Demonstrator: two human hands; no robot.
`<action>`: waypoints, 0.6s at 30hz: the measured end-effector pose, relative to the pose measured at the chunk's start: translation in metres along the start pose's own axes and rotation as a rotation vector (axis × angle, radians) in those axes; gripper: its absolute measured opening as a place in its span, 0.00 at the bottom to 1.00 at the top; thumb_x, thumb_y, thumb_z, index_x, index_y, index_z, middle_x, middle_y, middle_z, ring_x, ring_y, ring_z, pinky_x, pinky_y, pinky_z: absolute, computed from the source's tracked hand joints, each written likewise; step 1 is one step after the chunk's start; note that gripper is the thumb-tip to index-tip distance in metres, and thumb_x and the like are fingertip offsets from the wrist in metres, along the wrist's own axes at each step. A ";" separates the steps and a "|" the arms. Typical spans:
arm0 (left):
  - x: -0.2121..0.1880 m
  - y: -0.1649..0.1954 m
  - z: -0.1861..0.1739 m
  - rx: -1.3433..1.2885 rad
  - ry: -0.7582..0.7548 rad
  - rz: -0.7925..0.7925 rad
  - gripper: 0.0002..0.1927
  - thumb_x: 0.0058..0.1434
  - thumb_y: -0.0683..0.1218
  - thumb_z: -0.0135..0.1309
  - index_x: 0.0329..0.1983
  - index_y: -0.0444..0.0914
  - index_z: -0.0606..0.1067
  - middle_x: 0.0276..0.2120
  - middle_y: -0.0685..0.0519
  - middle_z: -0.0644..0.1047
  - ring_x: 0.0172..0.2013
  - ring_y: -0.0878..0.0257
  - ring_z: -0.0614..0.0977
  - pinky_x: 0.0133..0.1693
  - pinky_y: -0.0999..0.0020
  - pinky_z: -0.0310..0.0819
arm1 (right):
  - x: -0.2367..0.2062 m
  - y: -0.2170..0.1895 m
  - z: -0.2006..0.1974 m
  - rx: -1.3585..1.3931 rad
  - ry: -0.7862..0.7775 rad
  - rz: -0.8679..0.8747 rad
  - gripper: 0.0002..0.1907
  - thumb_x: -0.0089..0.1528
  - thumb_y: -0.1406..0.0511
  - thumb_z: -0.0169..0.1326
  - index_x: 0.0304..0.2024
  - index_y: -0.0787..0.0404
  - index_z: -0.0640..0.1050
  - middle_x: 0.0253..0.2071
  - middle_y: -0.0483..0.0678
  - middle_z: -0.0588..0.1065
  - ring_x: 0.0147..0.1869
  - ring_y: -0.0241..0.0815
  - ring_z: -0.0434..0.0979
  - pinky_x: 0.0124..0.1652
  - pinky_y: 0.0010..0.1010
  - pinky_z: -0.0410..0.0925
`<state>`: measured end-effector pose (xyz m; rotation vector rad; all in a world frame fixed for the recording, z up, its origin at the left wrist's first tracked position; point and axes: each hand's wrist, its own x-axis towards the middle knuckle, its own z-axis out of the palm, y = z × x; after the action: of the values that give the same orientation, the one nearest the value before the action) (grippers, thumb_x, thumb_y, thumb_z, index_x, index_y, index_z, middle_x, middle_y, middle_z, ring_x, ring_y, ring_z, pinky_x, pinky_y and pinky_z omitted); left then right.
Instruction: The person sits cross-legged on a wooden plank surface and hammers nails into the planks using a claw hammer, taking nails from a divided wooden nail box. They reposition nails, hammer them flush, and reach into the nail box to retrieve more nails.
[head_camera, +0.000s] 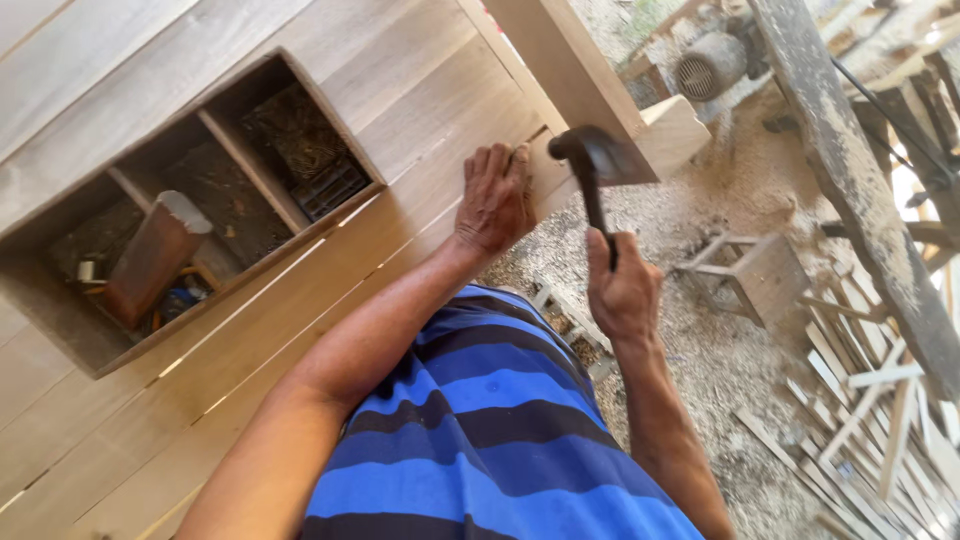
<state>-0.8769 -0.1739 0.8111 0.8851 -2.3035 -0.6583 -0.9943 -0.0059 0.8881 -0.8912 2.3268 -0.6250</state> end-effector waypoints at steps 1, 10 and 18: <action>-0.001 -0.001 0.000 0.028 0.012 0.020 0.24 0.63 0.43 0.50 0.60 0.25 0.70 0.44 0.43 0.69 0.47 0.50 0.70 0.51 0.55 0.64 | -0.003 0.000 -0.003 0.000 0.062 -0.082 0.20 0.73 0.50 0.41 0.39 0.57 0.69 0.16 0.42 0.65 0.13 0.33 0.63 0.13 0.28 0.60; 0.004 -0.001 -0.008 0.069 -0.024 0.037 0.20 0.54 0.38 0.52 0.50 0.27 0.75 0.41 0.43 0.71 0.45 0.51 0.72 0.47 0.56 0.65 | -0.003 -0.023 0.012 -0.172 0.163 -0.113 0.23 0.72 0.49 0.47 0.39 0.63 0.73 0.19 0.54 0.73 0.22 0.49 0.76 0.25 0.44 0.67; -0.005 -0.052 -0.119 0.372 0.489 -0.160 0.05 0.67 0.39 0.54 0.42 0.40 0.79 0.30 0.52 0.75 0.37 0.58 0.74 0.48 0.55 0.62 | 0.018 -0.071 0.040 -0.109 -0.094 -0.185 0.24 0.69 0.47 0.46 0.38 0.61 0.73 0.19 0.53 0.74 0.20 0.47 0.76 0.22 0.42 0.69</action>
<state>-0.7726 -0.2324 0.8625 1.2516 -1.9449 -0.0496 -0.9487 -0.0748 0.8949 -1.1711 2.2282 -0.5231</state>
